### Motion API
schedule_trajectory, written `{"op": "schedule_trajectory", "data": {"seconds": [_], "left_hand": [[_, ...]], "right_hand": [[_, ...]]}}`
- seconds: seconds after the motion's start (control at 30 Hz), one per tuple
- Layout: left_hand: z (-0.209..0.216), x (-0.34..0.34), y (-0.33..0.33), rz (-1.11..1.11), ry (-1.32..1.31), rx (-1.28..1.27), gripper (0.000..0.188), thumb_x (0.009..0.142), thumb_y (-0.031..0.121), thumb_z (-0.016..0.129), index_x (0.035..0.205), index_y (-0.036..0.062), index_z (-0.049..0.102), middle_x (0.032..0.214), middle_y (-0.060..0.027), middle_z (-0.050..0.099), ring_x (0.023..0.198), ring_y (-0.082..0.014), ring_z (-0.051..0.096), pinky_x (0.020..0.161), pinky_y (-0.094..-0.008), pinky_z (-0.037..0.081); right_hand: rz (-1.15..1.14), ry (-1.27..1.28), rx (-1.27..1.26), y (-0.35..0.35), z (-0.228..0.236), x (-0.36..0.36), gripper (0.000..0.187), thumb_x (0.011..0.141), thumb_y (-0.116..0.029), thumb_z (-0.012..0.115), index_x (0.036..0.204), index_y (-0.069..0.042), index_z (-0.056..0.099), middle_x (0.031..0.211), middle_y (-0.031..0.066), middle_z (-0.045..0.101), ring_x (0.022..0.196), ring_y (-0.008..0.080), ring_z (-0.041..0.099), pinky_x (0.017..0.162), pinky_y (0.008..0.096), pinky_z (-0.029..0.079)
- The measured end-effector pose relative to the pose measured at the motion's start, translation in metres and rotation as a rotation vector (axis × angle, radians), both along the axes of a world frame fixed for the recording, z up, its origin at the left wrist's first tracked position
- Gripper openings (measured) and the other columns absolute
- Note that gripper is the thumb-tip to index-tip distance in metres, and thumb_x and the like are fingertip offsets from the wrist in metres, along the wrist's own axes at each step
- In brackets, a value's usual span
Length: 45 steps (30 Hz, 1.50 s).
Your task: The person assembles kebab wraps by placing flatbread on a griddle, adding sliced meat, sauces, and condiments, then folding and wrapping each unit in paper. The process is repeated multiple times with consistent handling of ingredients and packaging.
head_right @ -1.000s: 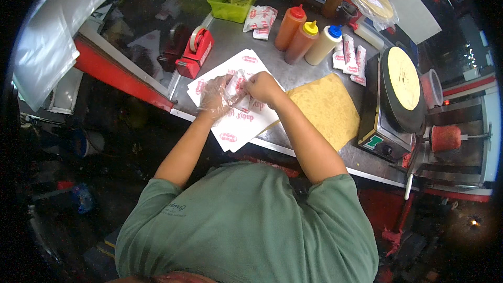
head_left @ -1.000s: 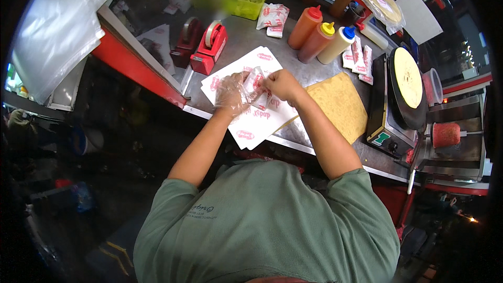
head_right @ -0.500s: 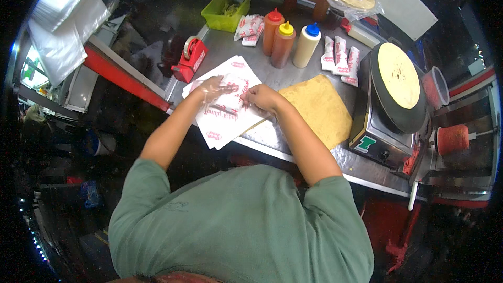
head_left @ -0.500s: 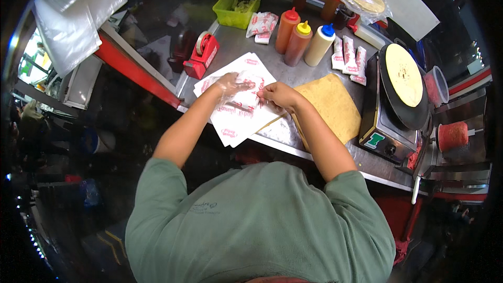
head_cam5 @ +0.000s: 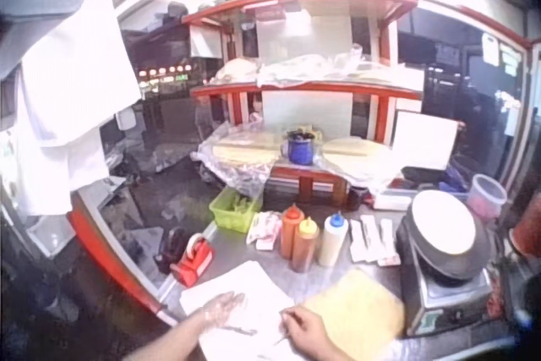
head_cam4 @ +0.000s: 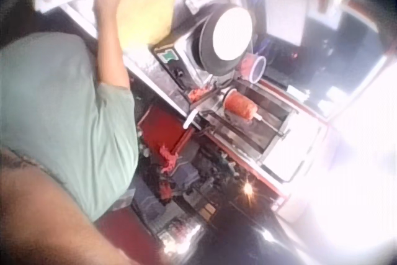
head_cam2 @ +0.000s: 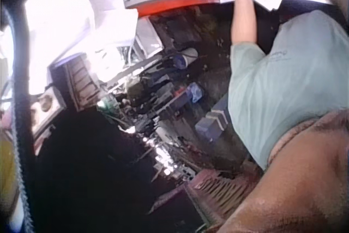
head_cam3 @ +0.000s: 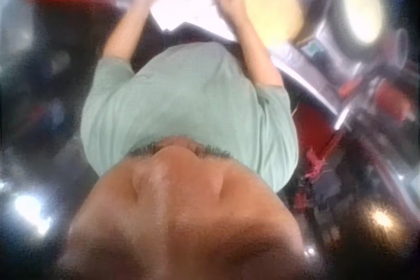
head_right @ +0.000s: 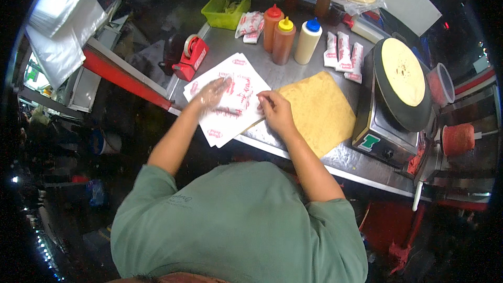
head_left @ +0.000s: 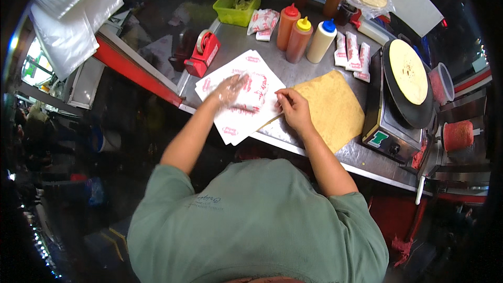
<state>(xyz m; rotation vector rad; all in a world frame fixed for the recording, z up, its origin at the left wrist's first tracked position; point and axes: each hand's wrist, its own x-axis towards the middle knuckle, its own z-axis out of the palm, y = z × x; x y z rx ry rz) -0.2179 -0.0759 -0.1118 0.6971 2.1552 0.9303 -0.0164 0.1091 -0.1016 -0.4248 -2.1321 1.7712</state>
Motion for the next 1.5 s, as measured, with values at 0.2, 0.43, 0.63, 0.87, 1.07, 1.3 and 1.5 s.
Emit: {"op": "schedule_trajectory", "data": {"seconds": [0.2, 0.43, 0.63, 0.87, 1.07, 1.3, 1.5], "left_hand": [[0.032, -0.065, -0.007, -0.282, 0.474, 0.303, 0.034, 0.103, 0.032, 0.066, 0.125, 0.0069, 0.071, 0.124, -0.0147, 0.071, 0.116, -0.0338, 0.067, 0.102, -0.0417, 0.052], [0.014, -0.051, -0.044, -0.559, 0.874, 0.422, 0.04, 0.084, 0.038, 0.083, 0.114, 0.0127, 0.078, 0.112, -0.0048, 0.075, 0.11, -0.0247, 0.068, 0.107, -0.0437, 0.044], [0.007, -0.041, -0.039, -0.543, 1.068, 0.539, 0.028, 0.08, 0.031, 0.083, 0.101, 0.0125, 0.078, 0.098, -0.0028, 0.076, 0.103, -0.0226, 0.07, 0.099, -0.0445, 0.047], [-0.004, -0.018, -0.028, -0.121, 0.535, 0.43, 0.023, 0.08, 0.031, 0.075, 0.088, 0.0092, 0.074, 0.086, -0.0114, 0.073, 0.086, -0.0325, 0.07, 0.081, -0.0463, 0.054], [-0.053, -0.026, -0.037, 0.363, 0.051, 0.754, 0.047, 0.101, 0.024, 0.069, 0.136, -0.0021, 0.051, 0.109, -0.0202, 0.072, 0.102, -0.0275, 0.071, 0.092, -0.0381, 0.055], [-0.02, -0.009, -0.099, -0.097, 0.894, 0.157, 0.055, 0.094, 0.037, 0.069, 0.137, 0.0038, 0.062, 0.133, -0.0147, 0.062, 0.13, -0.0352, 0.053, 0.115, -0.0463, 0.04], [-0.008, -0.004, -0.096, -0.07, 0.855, 0.119, 0.057, 0.094, 0.038, 0.07, 0.14, 0.0054, 0.062, 0.137, -0.0164, 0.061, 0.132, -0.0357, 0.053, 0.115, -0.0476, 0.04]], "right_hand": [[-0.086, 0.219, 0.672, -0.027, 0.027, -0.046, 0.023, 0.091, -0.008, 0.072, 0.113, -0.008, 0.076, 0.109, 0.0132, 0.072, 0.106, 0.0342, 0.062, 0.095, 0.0431, 0.05], [0.047, 0.056, 1.035, -0.055, 0.012, -0.057, 0.035, 0.085, -0.024, 0.078, 0.117, -0.013, 0.077, 0.126, 0.0078, 0.068, 0.129, 0.0323, 0.054, 0.109, 0.0491, 0.042], [0.106, 0.061, 1.153, -0.058, 0.021, -0.051, 0.041, 0.086, -0.027, 0.078, 0.123, -0.011, 0.075, 0.131, 0.0121, 0.065, 0.131, 0.0355, 0.052, 0.11, 0.0495, 0.041], [0.099, 0.056, 1.153, -0.059, 0.016, -0.052, 0.046, 0.084, -0.033, 0.079, 0.123, -0.009, 0.075, 0.128, 0.0137, 0.065, 0.131, 0.0376, 0.052, 0.112, 0.0543, 0.04], [0.025, -0.319, 1.171, -0.078, 0.042, -0.089, 0.1, 0.074, -0.05, 0.086, 0.157, -0.016, 0.042, 0.146, 0.0261, 0.049, 0.143, 0.0425, 0.042, 0.117, 0.0681, 0.027], [0.266, -0.681, 1.279, -0.036, 0.078, -0.174, 0.131, 0.064, -0.053, 0.092, 0.165, -0.009, 0.021, 0.133, 0.0267, 0.059, 0.127, 0.0417, 0.056, 0.105, 0.0591, 0.044], [0.298, -0.8, 1.611, 0.062, 0.125, -0.31, 0.139, 0.058, -0.045, 0.096, 0.166, -0.009, 0.016, 0.147, 0.0204, 0.055, 0.14, 0.0377, 0.049, 0.116, 0.0619, 0.034]]}}
